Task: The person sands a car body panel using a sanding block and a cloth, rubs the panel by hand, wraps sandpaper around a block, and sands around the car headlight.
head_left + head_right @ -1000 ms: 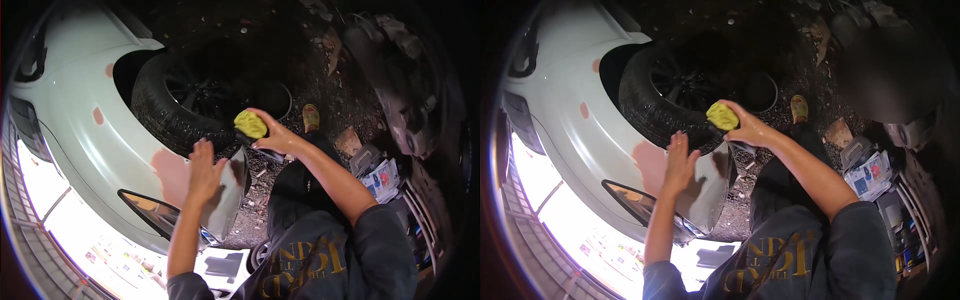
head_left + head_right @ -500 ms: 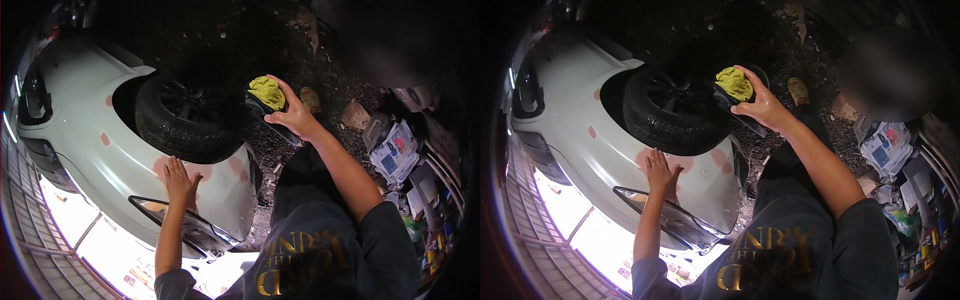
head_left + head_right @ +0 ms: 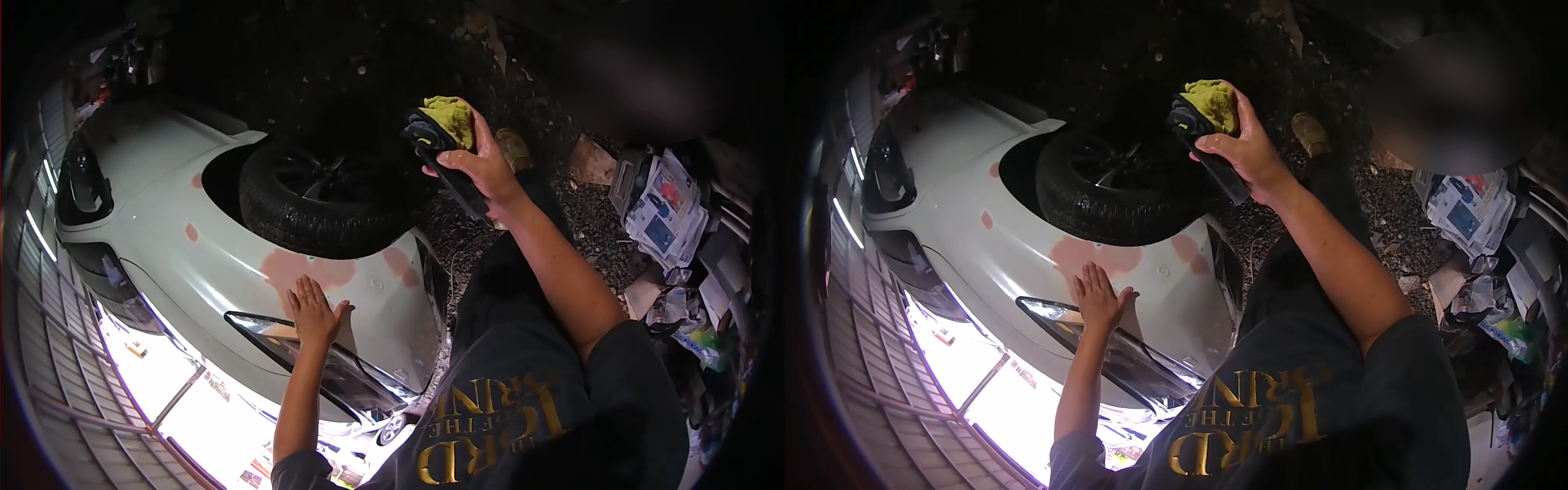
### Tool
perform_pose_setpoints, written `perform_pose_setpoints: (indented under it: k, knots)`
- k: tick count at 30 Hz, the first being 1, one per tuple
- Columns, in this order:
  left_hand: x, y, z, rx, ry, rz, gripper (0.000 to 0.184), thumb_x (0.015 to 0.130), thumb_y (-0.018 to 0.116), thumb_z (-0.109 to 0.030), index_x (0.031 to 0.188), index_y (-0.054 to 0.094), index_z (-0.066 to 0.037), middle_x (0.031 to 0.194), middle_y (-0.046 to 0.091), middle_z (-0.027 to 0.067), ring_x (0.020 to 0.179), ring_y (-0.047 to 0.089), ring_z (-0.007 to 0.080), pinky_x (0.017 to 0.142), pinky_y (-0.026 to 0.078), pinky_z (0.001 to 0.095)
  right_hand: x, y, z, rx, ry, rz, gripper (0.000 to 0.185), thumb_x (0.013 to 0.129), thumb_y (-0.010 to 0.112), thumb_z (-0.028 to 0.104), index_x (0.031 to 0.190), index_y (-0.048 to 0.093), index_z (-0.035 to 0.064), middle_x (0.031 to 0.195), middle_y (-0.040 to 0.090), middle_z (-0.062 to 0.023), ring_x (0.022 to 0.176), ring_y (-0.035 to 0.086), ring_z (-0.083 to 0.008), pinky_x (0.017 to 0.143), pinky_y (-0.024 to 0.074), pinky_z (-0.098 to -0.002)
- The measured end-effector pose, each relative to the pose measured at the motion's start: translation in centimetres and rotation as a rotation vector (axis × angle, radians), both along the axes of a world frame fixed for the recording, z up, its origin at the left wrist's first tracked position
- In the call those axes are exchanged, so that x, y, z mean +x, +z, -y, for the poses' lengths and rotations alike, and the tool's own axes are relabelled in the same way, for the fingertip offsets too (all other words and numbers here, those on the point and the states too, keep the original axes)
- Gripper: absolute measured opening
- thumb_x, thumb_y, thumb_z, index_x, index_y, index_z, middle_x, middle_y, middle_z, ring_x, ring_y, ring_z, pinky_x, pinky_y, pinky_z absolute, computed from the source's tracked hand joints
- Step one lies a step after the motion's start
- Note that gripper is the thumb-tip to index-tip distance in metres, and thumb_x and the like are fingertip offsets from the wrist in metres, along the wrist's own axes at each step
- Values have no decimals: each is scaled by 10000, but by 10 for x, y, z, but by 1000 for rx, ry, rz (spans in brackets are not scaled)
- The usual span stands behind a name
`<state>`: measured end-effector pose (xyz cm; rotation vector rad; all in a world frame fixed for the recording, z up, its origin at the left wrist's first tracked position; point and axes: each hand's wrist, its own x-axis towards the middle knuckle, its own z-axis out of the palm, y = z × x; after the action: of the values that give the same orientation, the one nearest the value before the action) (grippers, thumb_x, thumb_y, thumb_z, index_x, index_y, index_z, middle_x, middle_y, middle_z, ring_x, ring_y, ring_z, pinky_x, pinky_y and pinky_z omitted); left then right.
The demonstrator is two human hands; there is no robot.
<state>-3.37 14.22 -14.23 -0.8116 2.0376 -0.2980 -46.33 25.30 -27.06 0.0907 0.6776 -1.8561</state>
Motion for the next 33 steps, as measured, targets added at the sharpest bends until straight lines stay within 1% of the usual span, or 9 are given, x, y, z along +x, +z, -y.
perform_pose_setpoints:
  k: [3,10,15,18,19,22,23,26,33]
  knots:
    - [-4,10,-14,19,24,45,969,1009,421,-680,1559,329,113,1645,319,294,1577,209,411,1273,53,604,7,-3,-9,21,-18,-1,877,875,706,-24,1611,240,76,1380,533,-101,1118,634,-179,949,603,-409]
    - [-13,32,-22,71,-34,94,864,1026,419,-639,1561,388,40,1652,371,186,1578,212,392,1266,33,635,23,-5,-22,-10,-54,15,863,883,706,-23,1607,248,79,1367,536,-99,1099,632,-170,943,609,-410]
    - [2,21,20,78,-149,-10,706,1026,495,-538,1492,509,-8,1589,474,154,1551,273,404,1256,93,656,27,-12,-30,39,-58,29,845,881,703,-25,1598,268,79,1361,540,-101,1109,630,-178,932,613,-412]
    - [6,8,50,82,-143,102,626,1059,439,-472,1540,464,-72,1641,411,111,1569,234,396,1261,108,645,24,-15,-36,73,-76,18,831,879,704,-21,1589,285,80,1351,546,-99,1124,629,-187,930,614,-411]
    - [7,3,62,83,-140,136,582,1055,436,-418,1549,465,-112,1649,409,72,1571,231,393,1260,133,641,23,-16,-37,85,-83,13,827,878,705,-20,1586,290,80,1348,549,-99,1129,629,-190,930,615,-410]
    - [5,-10,98,126,-115,167,560,1046,434,-382,1556,465,-151,1654,408,45,1574,227,389,1259,151,640,18,-21,-39,115,-101,-41,767,896,674,3,1570,317,83,1345,570,-148,1151,652,-277,968,597,-464]
    - [2,-13,107,126,-124,179,544,1037,427,-360,1548,485,-185,1647,424,22,1579,221,384,1256,169,641,16,-21,-40,125,-104,-46,762,898,674,8,1569,319,81,1345,571,-149,1148,653,-277,963,598,-461]
    - [4,-25,133,128,-134,183,542,1024,435,-360,1533,510,-191,1638,440,19,1575,234,383,1250,189,644,9,-21,-39,113,-95,-26,822,877,714,-5,1582,300,80,1347,553,-97,1138,629,-190,938,614,-410]
    - [8,-25,128,149,-155,189,542,987,495,-359,1512,531,-228,1627,452,53,1562,266,394,1245,211,640,10,-22,-34,109,-85,-40,848,874,720,-9,1594,278,71,1354,550,-97,1135,630,-183,941,614,-409]
